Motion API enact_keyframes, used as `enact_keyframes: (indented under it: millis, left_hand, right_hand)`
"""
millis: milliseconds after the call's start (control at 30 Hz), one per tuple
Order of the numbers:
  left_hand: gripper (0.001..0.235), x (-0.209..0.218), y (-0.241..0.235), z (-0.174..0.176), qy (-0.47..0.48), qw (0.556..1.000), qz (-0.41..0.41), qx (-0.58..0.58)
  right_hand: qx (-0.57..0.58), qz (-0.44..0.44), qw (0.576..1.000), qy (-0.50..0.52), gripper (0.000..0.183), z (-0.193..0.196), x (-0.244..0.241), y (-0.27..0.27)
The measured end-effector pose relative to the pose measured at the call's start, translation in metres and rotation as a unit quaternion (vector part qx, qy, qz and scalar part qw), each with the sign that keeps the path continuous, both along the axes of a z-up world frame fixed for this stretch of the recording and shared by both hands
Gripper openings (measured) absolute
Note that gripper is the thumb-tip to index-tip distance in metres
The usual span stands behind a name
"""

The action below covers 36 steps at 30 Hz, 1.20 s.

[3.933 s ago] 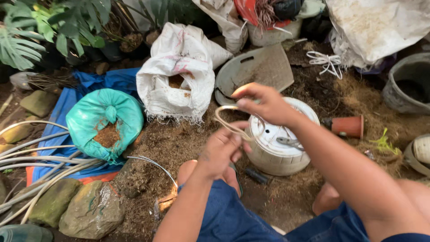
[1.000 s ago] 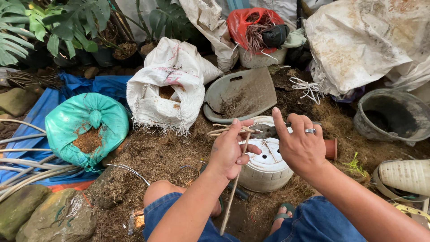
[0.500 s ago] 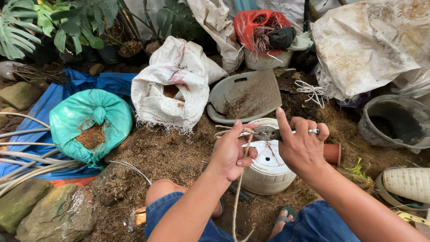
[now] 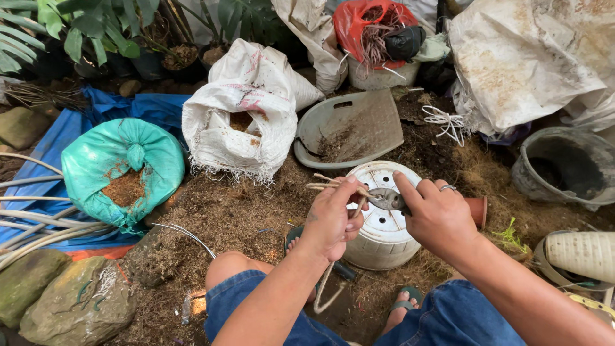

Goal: The person sits on the ground and ties a rope around a white bucket with holes, using pliers to cut and secure the rope. The person adjusts the rope and uses the pliers to tighten and trim it.

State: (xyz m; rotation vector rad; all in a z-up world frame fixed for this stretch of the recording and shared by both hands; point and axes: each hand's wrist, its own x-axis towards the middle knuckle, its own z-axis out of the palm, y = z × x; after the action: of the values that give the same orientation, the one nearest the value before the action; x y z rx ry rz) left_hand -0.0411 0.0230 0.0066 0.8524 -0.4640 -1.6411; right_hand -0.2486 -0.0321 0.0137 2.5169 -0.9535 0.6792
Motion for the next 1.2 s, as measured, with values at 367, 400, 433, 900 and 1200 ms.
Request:
enact_keyframes:
  millis: [367,400,433,900,1200]
  left_hand:
    - [0.021,-0.007,0.006,0.004,-0.061,0.998,-0.016,-0.027]
    - [0.022,-0.007,0.008,0.004,-0.072,0.996,-0.020,-0.044]
    - [0.023,-0.007,0.010,0.003,-0.082,0.994,-0.024,-0.061]
    - [0.028,-0.002,0.024,-0.010,-0.238,0.955,-0.086,-0.154]
    - [0.028,-0.007,0.025,-0.007,-0.195,0.970,-0.044,-0.137]
  right_hand:
    - [0.138,0.003,0.988,-0.063,0.069,-0.005,-0.008,0.011]
    - [0.141,0.006,0.988,-0.067,0.067,-0.005,-0.008,0.012]
    - [0.145,0.008,0.987,-0.071,0.066,-0.005,-0.009,0.013]
    - [0.177,0.071,0.980,-0.057,0.064,-0.012,-0.023,0.015]
    - [0.061,0.054,0.993,-0.083,0.068,-0.009,-0.012,0.027]
